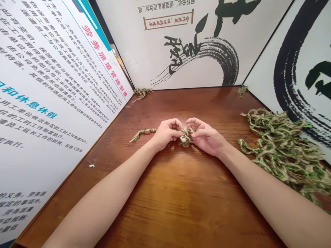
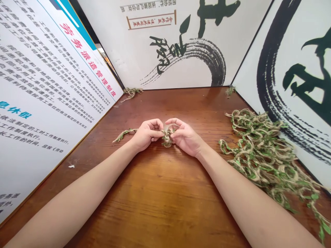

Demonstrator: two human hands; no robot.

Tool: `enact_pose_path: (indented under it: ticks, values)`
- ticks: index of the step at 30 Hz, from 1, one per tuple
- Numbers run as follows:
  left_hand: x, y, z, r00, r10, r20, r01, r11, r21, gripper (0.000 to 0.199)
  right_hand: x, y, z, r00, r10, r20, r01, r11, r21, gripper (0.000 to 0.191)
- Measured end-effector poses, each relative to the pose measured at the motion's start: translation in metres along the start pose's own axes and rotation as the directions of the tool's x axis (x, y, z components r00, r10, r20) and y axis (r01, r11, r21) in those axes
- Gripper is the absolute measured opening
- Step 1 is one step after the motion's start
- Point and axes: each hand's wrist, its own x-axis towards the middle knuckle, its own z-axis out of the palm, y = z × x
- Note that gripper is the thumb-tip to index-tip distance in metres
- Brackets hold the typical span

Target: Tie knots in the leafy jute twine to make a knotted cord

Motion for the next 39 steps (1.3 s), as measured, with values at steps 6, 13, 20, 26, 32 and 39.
enact_pose_path:
  ticks: [6,13,20,26,32,39]
  values:
    - [-0.001,0.002,0.002,0.999,0.032,0.027,-0.033,0.997,0.064,0.022,0.003,0.008,0.002,0.993,-0.067,-0.094,0.057,0.993,-0.106,0.028]
    - [-0.001,-0.001,0.001,0.998,0.062,-0.007,-0.062,0.997,0.046,0.022,0.011,0.012,-0.002,0.952,-0.153,-0.264,0.139,0.988,-0.069,0.030]
    - [0.001,-0.002,0.003,0.998,0.053,-0.046,-0.051,0.997,0.054,0.025,0.012,0.007,-0.008,0.982,-0.045,-0.184,0.057,0.997,0.058,0.057]
    - [0.001,-0.001,0.004,0.997,0.060,-0.043,-0.058,0.997,0.052,0.024,0.012,0.006,-0.006,0.978,-0.001,-0.209,0.024,0.994,0.108,0.051]
    - [-0.001,-0.002,0.005,0.996,0.065,-0.069,-0.062,0.997,0.054,0.020,0.009,0.004,-0.001,0.972,0.070,-0.225,-0.044,0.992,0.118,0.026]
    - [-0.003,-0.004,0.005,0.991,0.126,-0.051,-0.118,0.984,0.135,0.019,0.014,0.005,-0.010,0.976,0.025,-0.218,-0.003,0.995,0.103,0.059]
